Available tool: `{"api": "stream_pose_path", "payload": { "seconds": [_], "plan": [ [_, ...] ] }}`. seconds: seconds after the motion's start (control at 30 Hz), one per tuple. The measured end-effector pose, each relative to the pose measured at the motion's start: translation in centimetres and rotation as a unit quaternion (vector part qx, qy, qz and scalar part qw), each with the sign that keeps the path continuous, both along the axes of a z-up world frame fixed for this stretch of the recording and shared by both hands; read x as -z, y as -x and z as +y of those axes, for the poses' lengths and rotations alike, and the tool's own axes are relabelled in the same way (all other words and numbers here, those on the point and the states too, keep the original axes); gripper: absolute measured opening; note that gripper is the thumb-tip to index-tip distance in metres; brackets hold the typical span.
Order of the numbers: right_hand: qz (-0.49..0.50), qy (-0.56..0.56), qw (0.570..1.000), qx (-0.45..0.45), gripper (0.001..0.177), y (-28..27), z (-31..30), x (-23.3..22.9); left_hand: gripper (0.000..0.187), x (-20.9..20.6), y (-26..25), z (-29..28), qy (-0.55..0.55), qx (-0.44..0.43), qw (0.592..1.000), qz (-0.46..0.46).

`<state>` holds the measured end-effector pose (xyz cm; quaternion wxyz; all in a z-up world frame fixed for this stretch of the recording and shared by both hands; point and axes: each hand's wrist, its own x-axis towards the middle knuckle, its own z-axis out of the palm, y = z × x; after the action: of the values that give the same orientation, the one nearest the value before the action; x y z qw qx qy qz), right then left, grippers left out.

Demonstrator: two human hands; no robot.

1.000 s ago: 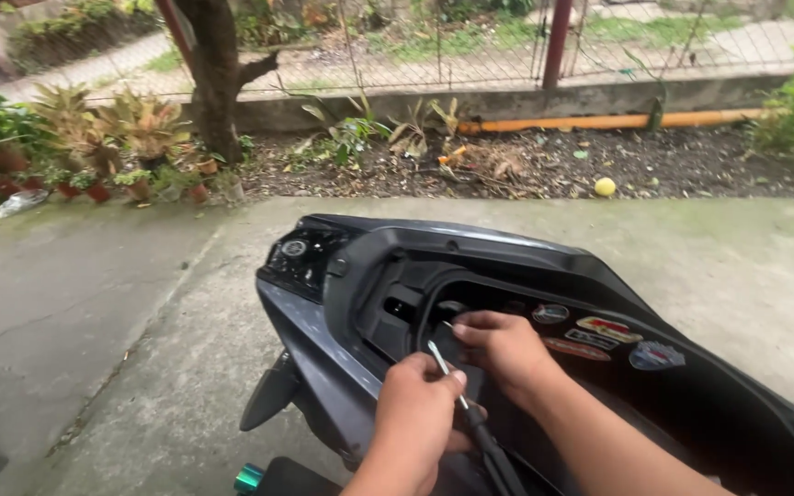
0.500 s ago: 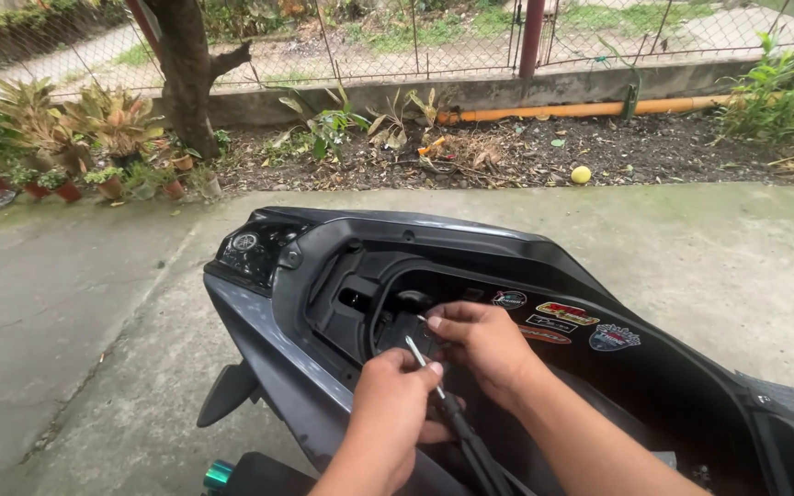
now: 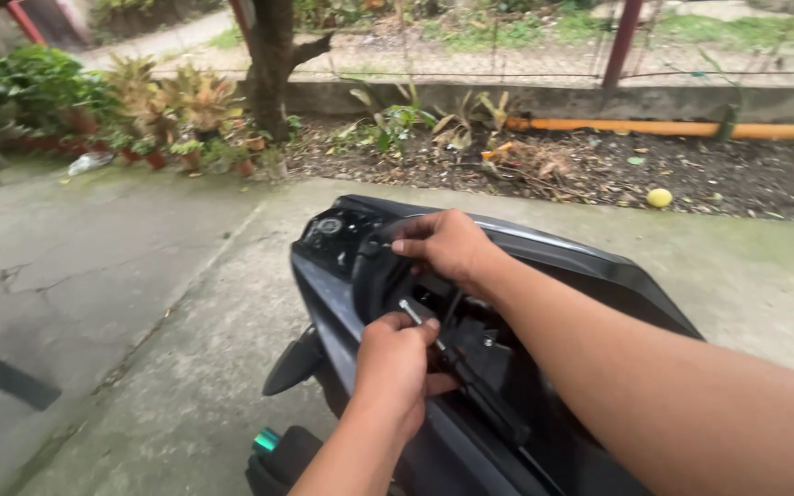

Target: Installing and fastening a body panel onto a scooter using a screwdriver.

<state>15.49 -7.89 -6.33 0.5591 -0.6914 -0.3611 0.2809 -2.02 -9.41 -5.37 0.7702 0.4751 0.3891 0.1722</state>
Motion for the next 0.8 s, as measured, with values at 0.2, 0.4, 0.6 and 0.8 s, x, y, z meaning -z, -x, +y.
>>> {"api": "stream_pose_path", "payload": {
  "seconds": [0.2,0.4,0.6,0.8],
  "plan": [
    [-0.025,0.034,0.999,0.001,0.024,-1.3,2.6,0.9,0.026,-0.3,0.0,1.1,0.019,0.019,1.000,0.005],
    [-0.101,0.092,0.991,-0.005,0.024,-0.9,2.7,-0.4,0.026,-0.6,0.0,1.4,0.037,0.035,0.999,0.002],
    [-0.202,0.107,0.973,0.033,0.023,-0.4,3.4,-0.2,0.027,-0.4,0.0,1.7,0.045,0.047,0.998,0.009],
    [-0.245,0.155,0.954,0.083,0.028,0.3,4.3,0.3,0.025,-0.2,-0.3,1.6,0.034,0.029,0.999,0.025]
  ]
}}
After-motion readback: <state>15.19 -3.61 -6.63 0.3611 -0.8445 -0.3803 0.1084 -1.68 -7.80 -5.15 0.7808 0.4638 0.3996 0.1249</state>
